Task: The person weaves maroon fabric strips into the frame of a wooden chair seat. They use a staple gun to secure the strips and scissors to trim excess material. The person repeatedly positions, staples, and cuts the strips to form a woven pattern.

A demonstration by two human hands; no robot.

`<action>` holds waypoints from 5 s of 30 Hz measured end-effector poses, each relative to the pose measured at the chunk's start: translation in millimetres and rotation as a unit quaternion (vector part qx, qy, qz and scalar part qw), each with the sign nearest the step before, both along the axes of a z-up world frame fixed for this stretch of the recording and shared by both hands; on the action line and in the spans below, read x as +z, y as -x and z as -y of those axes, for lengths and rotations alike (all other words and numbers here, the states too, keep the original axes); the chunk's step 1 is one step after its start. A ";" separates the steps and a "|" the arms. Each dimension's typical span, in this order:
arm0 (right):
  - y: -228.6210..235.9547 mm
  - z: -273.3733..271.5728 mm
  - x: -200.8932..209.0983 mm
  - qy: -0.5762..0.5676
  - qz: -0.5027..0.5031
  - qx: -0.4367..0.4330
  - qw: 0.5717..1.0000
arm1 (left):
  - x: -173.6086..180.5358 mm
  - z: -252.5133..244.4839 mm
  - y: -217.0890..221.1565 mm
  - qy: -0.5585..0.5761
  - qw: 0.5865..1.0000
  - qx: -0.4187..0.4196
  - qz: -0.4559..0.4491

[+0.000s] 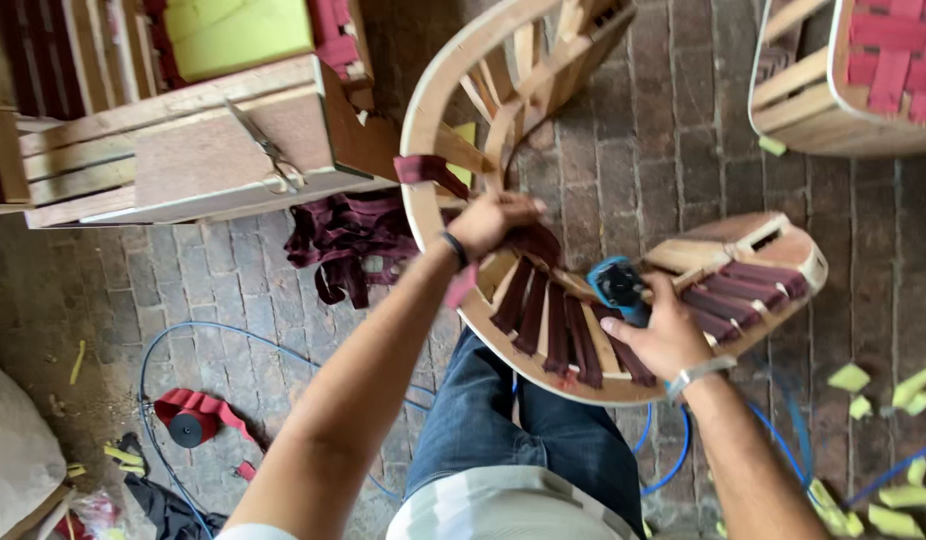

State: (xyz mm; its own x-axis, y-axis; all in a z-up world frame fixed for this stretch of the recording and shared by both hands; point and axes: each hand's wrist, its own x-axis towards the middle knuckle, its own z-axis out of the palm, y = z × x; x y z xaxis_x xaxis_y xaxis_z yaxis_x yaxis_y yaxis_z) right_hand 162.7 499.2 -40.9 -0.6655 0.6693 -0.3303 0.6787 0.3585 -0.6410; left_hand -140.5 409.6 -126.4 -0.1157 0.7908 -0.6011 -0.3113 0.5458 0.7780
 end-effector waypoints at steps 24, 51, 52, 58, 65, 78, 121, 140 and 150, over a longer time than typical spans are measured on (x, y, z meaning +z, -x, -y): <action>98.9 -16.7 100.8 0.207 -0.204 -0.203 0.935 | 23.8 175.2 37.3 0.070 0.880 -0.135 -0.449; 23.7 -45.7 62.2 0.151 -0.150 -0.300 0.930 | -5.4 222.7 80.5 0.015 0.961 0.274 -0.032; 21.9 -44.6 62.4 0.158 -0.163 -0.300 0.926 | 3.7 220.8 81.1 0.048 0.969 0.231 -0.077; 16.0 -58.0 55.4 0.178 -0.231 -0.396 0.871 | 59.0 238.2 96.9 0.280 0.905 -0.112 -0.299; -26.2 -108.5 16.6 0.161 -0.291 -0.471 0.817 | 25.2 304.9 122.5 0.250 0.801 -0.283 -0.464; -31.3 -104.7 23.3 0.137 -0.291 -0.454 0.831 | 25.5 300.6 119.9 0.190 0.910 -0.173 -0.326; 56.9 56.6 13.7 0.251 0.020 -0.271 0.929 | -54.1 158.3 -4.4 0.201 0.937 0.054 -0.280; 44.7 71.3 -23.3 0.263 0.072 -0.248 0.929 | -72.2 283.9 42.9 0.273 0.855 -0.315 -0.309; 47.3 78.1 -23.5 0.254 0.111 -0.256 0.926 | -93.1 287.3 43.5 0.207 0.906 -0.280 -0.241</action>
State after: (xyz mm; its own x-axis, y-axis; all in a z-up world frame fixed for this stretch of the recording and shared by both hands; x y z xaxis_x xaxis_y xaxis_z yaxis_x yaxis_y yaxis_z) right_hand 115.4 421.2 -64.3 -0.1807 0.5993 -0.7799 0.8120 -0.3565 -0.4621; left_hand -184.0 122.3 -219.5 -0.0940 0.5245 -0.8462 0.4260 0.7894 0.4420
